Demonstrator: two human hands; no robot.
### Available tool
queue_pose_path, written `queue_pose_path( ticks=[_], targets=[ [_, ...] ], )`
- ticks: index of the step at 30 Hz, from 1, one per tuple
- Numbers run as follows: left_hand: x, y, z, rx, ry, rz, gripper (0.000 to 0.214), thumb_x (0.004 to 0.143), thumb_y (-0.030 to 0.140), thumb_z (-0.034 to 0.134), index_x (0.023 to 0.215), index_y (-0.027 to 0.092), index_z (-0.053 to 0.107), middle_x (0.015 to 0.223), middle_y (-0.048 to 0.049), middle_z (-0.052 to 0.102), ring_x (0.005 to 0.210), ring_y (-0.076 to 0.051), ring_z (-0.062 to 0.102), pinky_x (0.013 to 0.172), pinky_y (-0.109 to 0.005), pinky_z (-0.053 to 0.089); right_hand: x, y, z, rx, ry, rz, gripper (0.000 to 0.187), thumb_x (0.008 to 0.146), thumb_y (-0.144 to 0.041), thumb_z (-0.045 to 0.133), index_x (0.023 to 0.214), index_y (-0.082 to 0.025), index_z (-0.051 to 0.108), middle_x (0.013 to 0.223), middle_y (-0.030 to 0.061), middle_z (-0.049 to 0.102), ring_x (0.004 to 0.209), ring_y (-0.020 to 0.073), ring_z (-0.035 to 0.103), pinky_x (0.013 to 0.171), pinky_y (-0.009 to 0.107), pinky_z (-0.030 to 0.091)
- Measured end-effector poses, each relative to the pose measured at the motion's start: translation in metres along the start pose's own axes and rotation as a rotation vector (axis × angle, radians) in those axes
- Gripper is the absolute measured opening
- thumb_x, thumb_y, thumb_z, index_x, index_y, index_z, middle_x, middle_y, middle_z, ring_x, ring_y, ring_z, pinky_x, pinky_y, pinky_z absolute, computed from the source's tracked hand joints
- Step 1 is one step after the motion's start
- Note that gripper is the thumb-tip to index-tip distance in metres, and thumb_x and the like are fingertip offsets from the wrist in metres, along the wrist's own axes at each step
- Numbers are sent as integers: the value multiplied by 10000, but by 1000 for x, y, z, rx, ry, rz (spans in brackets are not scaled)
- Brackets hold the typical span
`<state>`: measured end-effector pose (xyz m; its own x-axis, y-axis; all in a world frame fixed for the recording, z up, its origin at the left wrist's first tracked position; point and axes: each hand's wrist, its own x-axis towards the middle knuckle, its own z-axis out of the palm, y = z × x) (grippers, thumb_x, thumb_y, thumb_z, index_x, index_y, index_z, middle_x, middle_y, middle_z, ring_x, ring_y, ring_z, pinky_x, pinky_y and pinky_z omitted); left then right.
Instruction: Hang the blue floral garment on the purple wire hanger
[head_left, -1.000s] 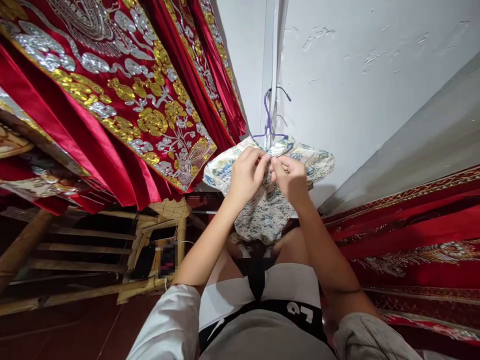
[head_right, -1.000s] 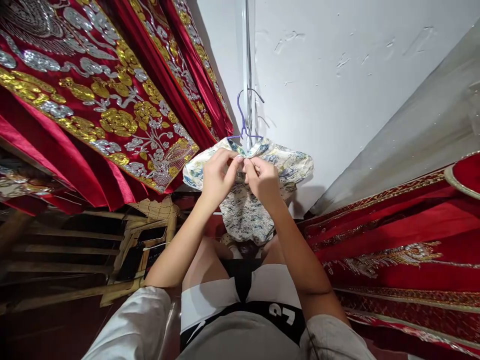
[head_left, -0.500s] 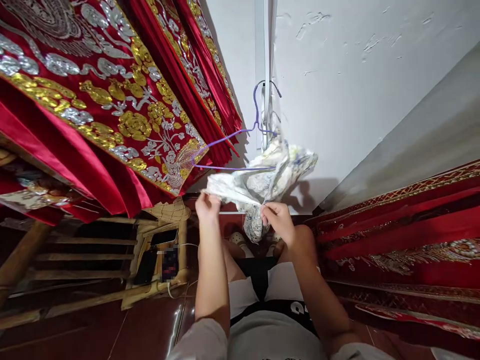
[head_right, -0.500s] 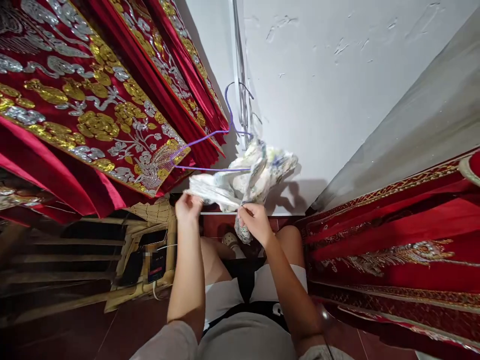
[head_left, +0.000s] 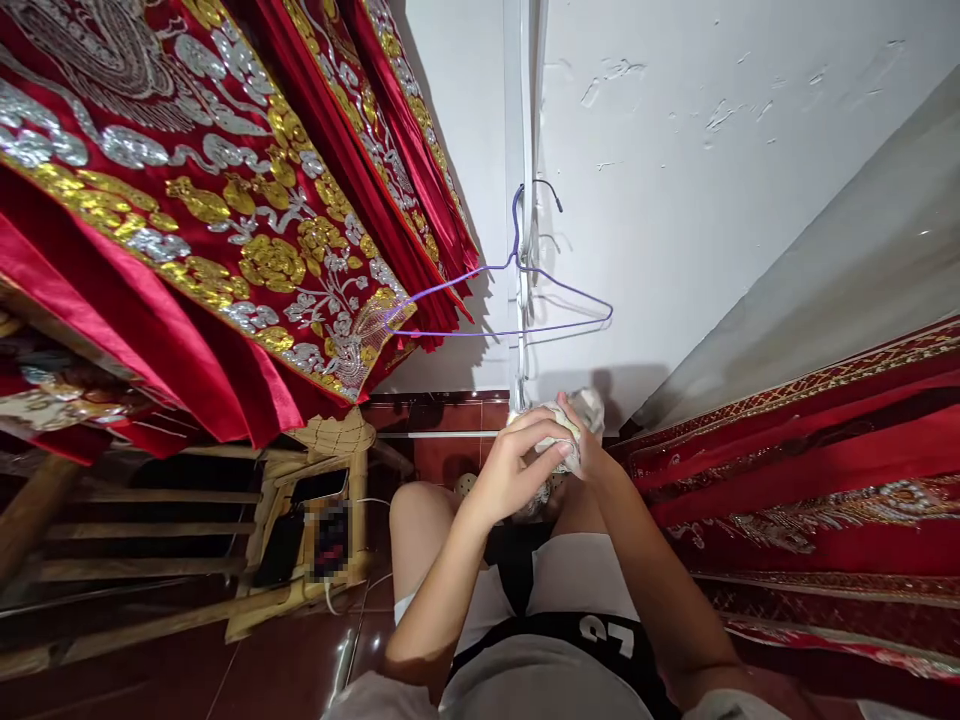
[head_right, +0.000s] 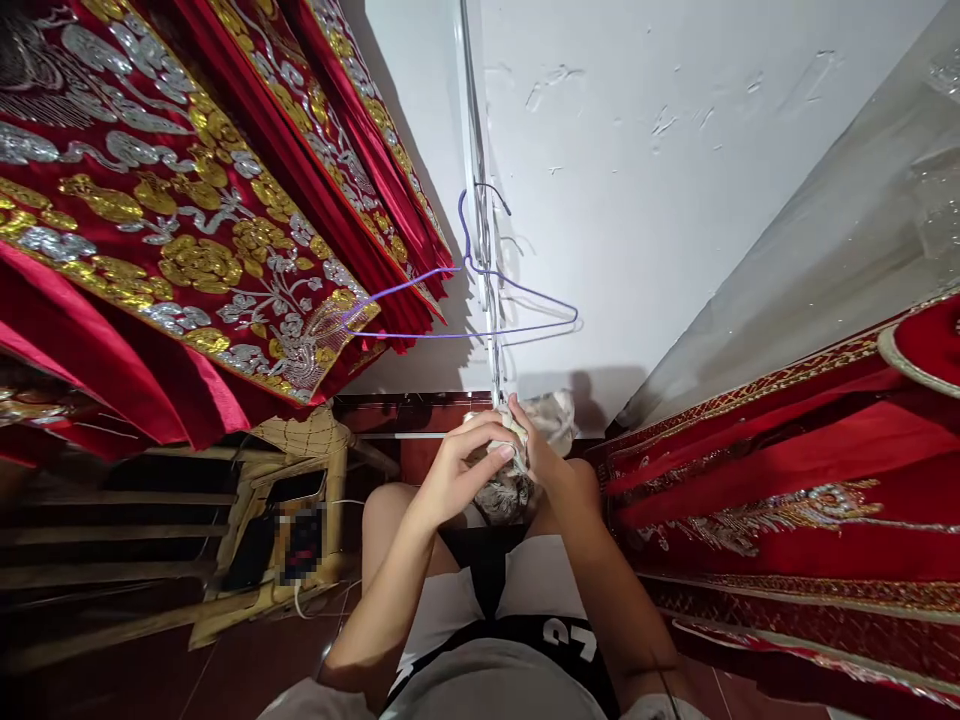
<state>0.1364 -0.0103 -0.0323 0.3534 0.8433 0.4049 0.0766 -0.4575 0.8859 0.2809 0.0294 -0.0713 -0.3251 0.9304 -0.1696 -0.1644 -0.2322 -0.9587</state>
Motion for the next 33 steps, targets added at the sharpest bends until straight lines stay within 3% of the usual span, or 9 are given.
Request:
queue_pose_path(
  ticks=[4, 6, 9, 12, 16, 20, 24, 28, 33],
  targets=[
    [-3, -4, -24, 146, 90, 56, 503, 991, 422, 614, 1465, 286, 514, 1438, -121, 579, 1355, -285, 524, 1157, -434, 394, -3, -20, 13, 198, -162, 180, 492, 734, -708, 675, 743, -217, 632, 643, 44, 641, 716, 244, 671, 635, 337, 534],
    [-6, -19, -40, 64, 3, 7, 631, 1013, 529, 522, 1568, 263, 383, 1497, -149, 539, 1381, -306, 511, 1149, -437, 408, -6, -34, 15, 113, -293, 254, 466, 693, -658, 745, 754, -203, 658, 669, 45, 674, 671, 220, 664, 626, 323, 531],
    [-18, -41, -57, 1, -267, -132, 611, 1019, 647, 377, 1277, 176, 668, 1154, -129, 723, 1079, -297, 660, 932, -373, 522, -8, -65, 10, -267, -661, 288, 353, 682, -500, 826, 772, -178, 712, 697, 27, 705, 607, 165, 619, 586, 275, 492],
    [-34, -48, -73, 147, -492, -320, 530, 962, 620, 524, 842, 143, 721, 796, -41, 698, 758, -221, 626, 701, -287, 476, -1, -95, -7, -699, -890, 111, 182, 731, -320, 787, 681, -159, 719, 613, -8, 656, 539, 115, 521, 505, 233, 394],
    [-48, -36, -102, 536, -529, -447, 332, 885, 464, 634, 733, 174, 691, 726, -13, 679, 694, -200, 606, 677, -270, 395, 31, -105, -32, -828, -340, -269, 65, 680, -159, 673, 706, -169, 732, 689, 7, 675, 619, 134, 552, 549, 233, 403],
    [-44, -26, -133, 912, -442, -566, 261, 876, 398, 591, 731, 218, 710, 773, -82, 726, 790, -282, 655, 743, -338, 406, 70, -87, -46, -650, 103, -422, 530, 676, -138, 545, 1165, -213, 735, 1036, 55, 736, 791, 189, 634, 687, 292, 491],
    [-32, -31, -154, 1048, -215, -532, 224, 865, 348, 540, 837, 220, 722, 882, -133, 743, 946, -336, 618, 844, -407, 449, 93, -71, -58, -647, 135, -419, 567, 643, -141, 522, 1165, -199, 735, 1165, 80, 723, 1000, 234, 633, 865, 338, 484],
    [-12, -37, -163, 976, -36, -313, 241, 895, 296, 392, 814, 196, 596, 1094, -157, 694, 1054, -316, 574, 978, -455, 435, 85, -73, -73, -693, 176, -396, 218, 664, -209, 497, 754, -168, 690, 757, 27, 661, 738, 192, 562, 671, 290, 411],
    [23, -31, -155, 811, 120, -204, 186, 891, 336, 399, 747, 224, 436, 890, -82, 605, 857, -237, 564, 852, -368, 462, 52, -79, -76, -672, 132, -328, 104, 619, -231, 514, 653, -183, 599, 625, -29, 518, 631, 146, 452, 575, 261, 315]
  ],
)
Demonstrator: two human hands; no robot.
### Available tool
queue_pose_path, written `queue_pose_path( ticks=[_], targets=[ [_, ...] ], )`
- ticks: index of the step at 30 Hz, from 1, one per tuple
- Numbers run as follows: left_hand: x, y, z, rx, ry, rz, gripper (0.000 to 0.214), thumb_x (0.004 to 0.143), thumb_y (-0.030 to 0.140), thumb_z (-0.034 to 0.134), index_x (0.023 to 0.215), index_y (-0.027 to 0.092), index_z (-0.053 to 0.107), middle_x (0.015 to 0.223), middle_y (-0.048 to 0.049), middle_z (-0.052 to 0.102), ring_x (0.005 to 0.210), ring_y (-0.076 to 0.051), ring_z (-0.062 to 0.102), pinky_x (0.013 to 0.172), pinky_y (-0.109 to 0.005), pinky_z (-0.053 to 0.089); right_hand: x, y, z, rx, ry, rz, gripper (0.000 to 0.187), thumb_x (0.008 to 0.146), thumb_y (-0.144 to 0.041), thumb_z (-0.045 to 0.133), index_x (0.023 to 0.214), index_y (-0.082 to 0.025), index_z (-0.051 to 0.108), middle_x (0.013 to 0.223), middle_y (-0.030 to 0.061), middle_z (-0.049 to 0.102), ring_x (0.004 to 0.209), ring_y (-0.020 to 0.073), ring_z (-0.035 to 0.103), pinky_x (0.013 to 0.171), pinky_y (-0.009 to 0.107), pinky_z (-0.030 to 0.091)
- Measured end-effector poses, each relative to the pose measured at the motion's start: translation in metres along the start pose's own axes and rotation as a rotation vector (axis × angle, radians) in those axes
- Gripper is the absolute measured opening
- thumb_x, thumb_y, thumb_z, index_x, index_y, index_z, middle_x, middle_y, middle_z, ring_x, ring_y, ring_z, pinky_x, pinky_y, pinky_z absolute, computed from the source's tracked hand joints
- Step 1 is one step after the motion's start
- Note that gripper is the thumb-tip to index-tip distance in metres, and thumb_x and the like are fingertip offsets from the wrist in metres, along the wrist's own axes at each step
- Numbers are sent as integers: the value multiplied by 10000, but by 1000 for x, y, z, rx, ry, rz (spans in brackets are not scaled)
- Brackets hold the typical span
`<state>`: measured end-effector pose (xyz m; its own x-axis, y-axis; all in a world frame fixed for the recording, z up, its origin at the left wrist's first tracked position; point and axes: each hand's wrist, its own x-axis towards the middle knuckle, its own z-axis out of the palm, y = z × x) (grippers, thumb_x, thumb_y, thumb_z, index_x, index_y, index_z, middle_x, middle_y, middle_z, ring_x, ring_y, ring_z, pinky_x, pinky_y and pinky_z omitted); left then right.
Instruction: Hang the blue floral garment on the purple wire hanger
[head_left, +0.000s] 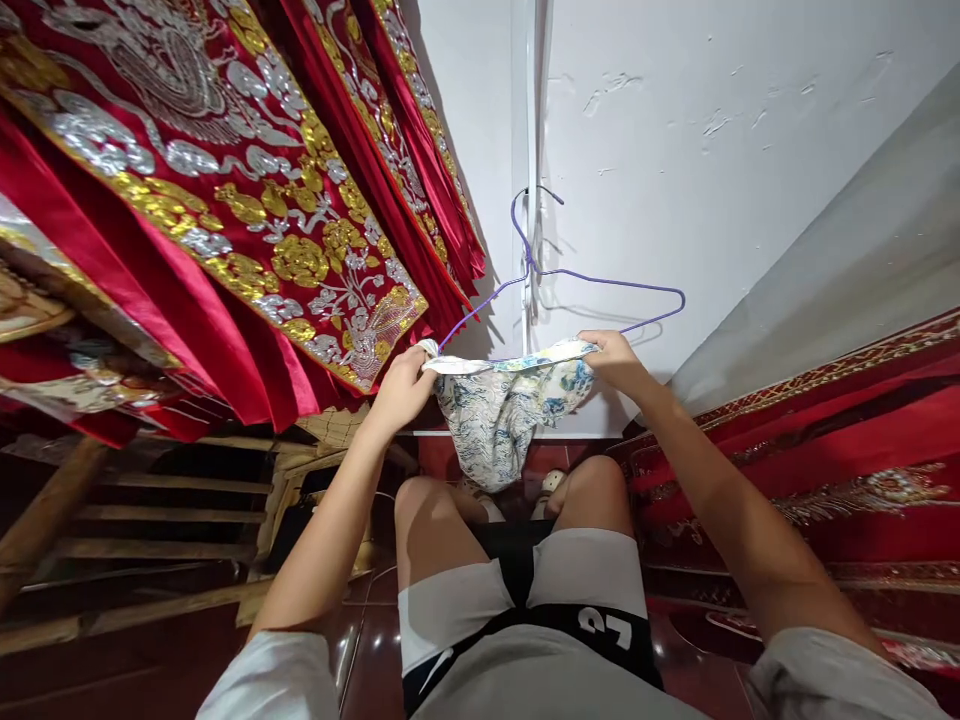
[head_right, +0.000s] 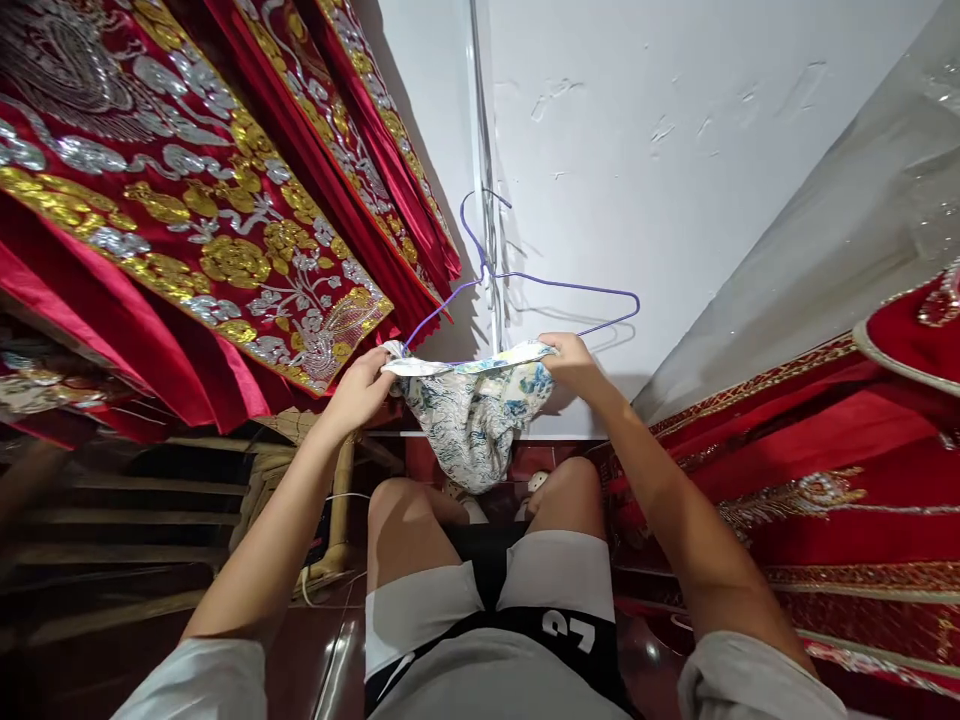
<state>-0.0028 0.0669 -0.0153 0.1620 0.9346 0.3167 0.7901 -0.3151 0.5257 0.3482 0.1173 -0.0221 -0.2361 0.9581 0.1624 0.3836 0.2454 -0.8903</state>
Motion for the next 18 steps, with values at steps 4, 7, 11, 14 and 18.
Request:
queue_pose_path(
  ticks=[4, 7, 11, 14, 18],
  targets=[
    [19, 17, 2, -3, 5, -66, 159, 872, 326, 437, 752, 224, 449, 728, -16, 553, 675, -188, 491, 671, -308, 395, -17, -7, 2, 16, 54, 40, 138, 562, -215, 450, 643, -200, 562, 598, -35, 463, 609, 141, 407, 552, 262, 277],
    [24, 18, -3, 94, -101, -97, 198, 850, 331, 473, 686, 220, 476, 654, -15, 552, 621, -183, 475, 623, -307, 352, -23, -8, 1, 15, 82, 27, 138, 560, -203, 451, 650, -206, 555, 606, -31, 462, 614, 144, 402, 547, 265, 265],
    [22, 16, -12, 145, -178, -172, 198, 817, 322, 512, 652, 211, 505, 651, -30, 609, 613, -185, 500, 612, -303, 357, -28, -11, 6, 34, 59, 10, 90, 618, -204, 483, 664, -207, 561, 585, -33, 444, 592, 141, 392, 537, 272, 249],
    [22, 25, -10, 14, 16, -81, 165, 850, 301, 487, 741, 193, 548, 879, -67, 726, 741, -195, 582, 706, -297, 435, -32, -16, 16, 37, 47, -46, 84, 657, -210, 480, 672, -205, 562, 578, -29, 439, 587, 143, 396, 540, 275, 258],
    [34, 36, -3, -217, 215, 152, 219, 890, 277, 503, 1048, 176, 615, 1098, -98, 733, 945, -206, 661, 876, -308, 503, -41, -25, 20, 23, -12, -80, 129, 685, -192, 483, 715, -197, 608, 622, -12, 522, 598, 153, 443, 546, 274, 305]
  ],
)
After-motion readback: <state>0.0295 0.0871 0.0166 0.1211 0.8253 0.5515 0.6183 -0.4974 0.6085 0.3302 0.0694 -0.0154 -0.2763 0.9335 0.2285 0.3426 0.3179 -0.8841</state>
